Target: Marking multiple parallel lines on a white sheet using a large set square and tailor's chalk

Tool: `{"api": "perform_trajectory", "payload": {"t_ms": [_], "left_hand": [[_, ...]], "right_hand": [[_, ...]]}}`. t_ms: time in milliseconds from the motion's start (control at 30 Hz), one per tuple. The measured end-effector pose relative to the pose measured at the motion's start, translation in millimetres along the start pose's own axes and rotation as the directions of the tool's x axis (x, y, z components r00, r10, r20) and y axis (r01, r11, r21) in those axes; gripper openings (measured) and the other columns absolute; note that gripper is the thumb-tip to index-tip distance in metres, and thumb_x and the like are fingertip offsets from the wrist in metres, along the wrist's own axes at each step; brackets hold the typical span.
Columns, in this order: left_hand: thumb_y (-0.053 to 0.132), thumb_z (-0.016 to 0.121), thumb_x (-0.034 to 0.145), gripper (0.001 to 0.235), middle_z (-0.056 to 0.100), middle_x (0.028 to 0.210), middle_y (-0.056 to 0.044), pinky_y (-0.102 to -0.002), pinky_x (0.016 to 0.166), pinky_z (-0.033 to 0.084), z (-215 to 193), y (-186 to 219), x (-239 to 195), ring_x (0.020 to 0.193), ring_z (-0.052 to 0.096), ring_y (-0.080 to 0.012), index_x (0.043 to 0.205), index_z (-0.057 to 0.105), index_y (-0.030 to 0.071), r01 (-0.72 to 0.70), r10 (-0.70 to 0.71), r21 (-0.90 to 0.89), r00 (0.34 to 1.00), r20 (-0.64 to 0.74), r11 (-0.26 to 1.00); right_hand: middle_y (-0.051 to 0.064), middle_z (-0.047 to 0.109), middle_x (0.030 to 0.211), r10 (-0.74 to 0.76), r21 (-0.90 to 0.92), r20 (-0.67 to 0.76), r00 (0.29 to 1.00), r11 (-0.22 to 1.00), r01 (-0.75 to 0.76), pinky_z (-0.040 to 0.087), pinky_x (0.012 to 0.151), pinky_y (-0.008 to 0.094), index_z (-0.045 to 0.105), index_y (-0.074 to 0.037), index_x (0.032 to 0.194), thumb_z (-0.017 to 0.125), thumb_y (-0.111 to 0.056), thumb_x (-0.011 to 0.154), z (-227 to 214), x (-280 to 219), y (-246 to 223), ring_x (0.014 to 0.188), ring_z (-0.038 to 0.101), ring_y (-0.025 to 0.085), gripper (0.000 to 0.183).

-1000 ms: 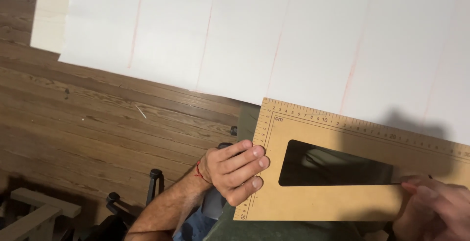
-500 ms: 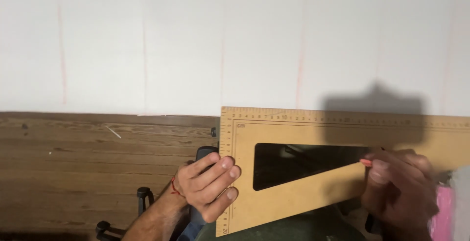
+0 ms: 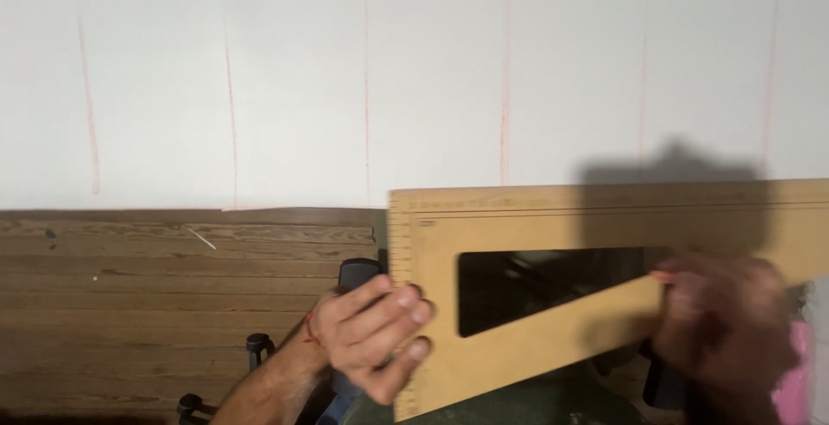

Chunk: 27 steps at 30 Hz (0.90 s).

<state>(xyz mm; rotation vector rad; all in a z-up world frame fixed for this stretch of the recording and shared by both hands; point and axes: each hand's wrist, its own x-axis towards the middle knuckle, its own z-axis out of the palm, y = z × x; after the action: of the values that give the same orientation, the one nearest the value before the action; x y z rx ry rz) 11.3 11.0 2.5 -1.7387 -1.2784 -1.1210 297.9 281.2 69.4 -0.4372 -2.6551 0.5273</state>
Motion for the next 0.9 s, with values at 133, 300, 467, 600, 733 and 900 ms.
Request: {"api": "perform_trajectory", "payload": {"t_ms": [133, 300, 467, 600, 733, 900], "left_hand": [[0.018, 0.072, 0.104, 0.022, 0.076, 0.111, -0.019, -0.043, 0.098, 0.065, 42, -3, 19, 0.106, 0.076, -0.0291, 0.113, 0.056, 0.006, -0.159, 0.151, -0.075, 0.983, -0.107, 0.984], [0.011, 0.07, 0.1, 0.01, 0.075, 0.111, -0.02, -0.043, 0.099, 0.064, 71, -8, 50, 0.105, 0.076, -0.0275, 0.101, 0.061, 0.009, -0.13, 0.115, -0.175, 0.989, -0.093, 0.976], [0.012, 0.07, 0.099, 0.01, 0.074, 0.111, -0.021, -0.043, 0.097, 0.066, 67, -3, 48, 0.105, 0.076, -0.0282, 0.101, 0.061, 0.008, -0.104, 0.088, -0.165, 0.991, -0.097, 0.981], [0.011, 0.068, 0.099, 0.008, 0.075, 0.109, -0.019, -0.043, 0.098, 0.064, 65, -5, 48, 0.104, 0.076, -0.0267, 0.096, 0.061, 0.011, -0.097, 0.087, -0.168, 0.994, -0.067, 0.981], [0.013, 0.068, 0.099, 0.007, 0.075, 0.112, -0.019, -0.043, 0.098, 0.064, 62, -2, 44, 0.106, 0.076, -0.0275, 0.097, 0.062, 0.012, -0.078, 0.071, -0.167, 0.996, -0.046, 0.983], [0.012, 0.071, 0.098, 0.006, 0.077, 0.108, -0.013, -0.037, 0.098, 0.061, 63, -10, 49, 0.102, 0.076, -0.0228, 0.101, 0.065, 0.012, -0.105, 0.099, -0.159, 0.994, -0.048, 0.982]], "right_hand": [[0.014, 0.061, 0.08, 0.667, 0.299, 0.344, 0.661, 0.59, -0.75, 0.041, 0.058, 0.03, 0.065, 0.007, 0.105, 0.043, -0.009, 0.107, -25, -100, 108, 0.071, 0.055, 0.017, 0.028], [0.033, 0.067, 0.115, 0.218, -0.127, -0.249, 0.944, 0.959, -0.255, 0.049, 0.105, 0.049, 0.061, 0.022, 0.106, 0.036, 0.002, 0.135, -10, -53, 26, 0.105, 0.061, 0.044, 0.043], [0.038, 0.067, 0.11, 0.116, -0.145, -0.228, 0.967, 0.978, -0.151, 0.048, 0.095, 0.052, 0.054, 0.019, 0.098, 0.038, 0.008, 0.13, -9, -43, 29, 0.096, 0.06, 0.047, 0.037], [0.032, 0.068, 0.111, 0.19, -0.013, -0.211, 0.959, 0.98, -0.197, 0.048, 0.101, 0.048, 0.058, 0.019, 0.111, 0.038, 0.003, 0.128, -3, -45, 36, 0.102, 0.062, 0.042, 0.03], [0.035, 0.065, 0.117, 0.278, 0.049, -0.21, 0.937, 0.961, -0.274, 0.046, 0.101, 0.04, 0.058, 0.024, 0.117, 0.043, 0.01, 0.131, 1, -47, 33, 0.105, 0.061, 0.038, 0.025], [0.03, 0.06, 0.107, 0.232, 0.004, -0.156, 0.96, 0.972, -0.234, 0.043, 0.094, 0.047, 0.058, 0.02, 0.105, 0.035, 0.008, 0.125, -3, -62, 60, 0.098, 0.056, 0.038, 0.034]]}}
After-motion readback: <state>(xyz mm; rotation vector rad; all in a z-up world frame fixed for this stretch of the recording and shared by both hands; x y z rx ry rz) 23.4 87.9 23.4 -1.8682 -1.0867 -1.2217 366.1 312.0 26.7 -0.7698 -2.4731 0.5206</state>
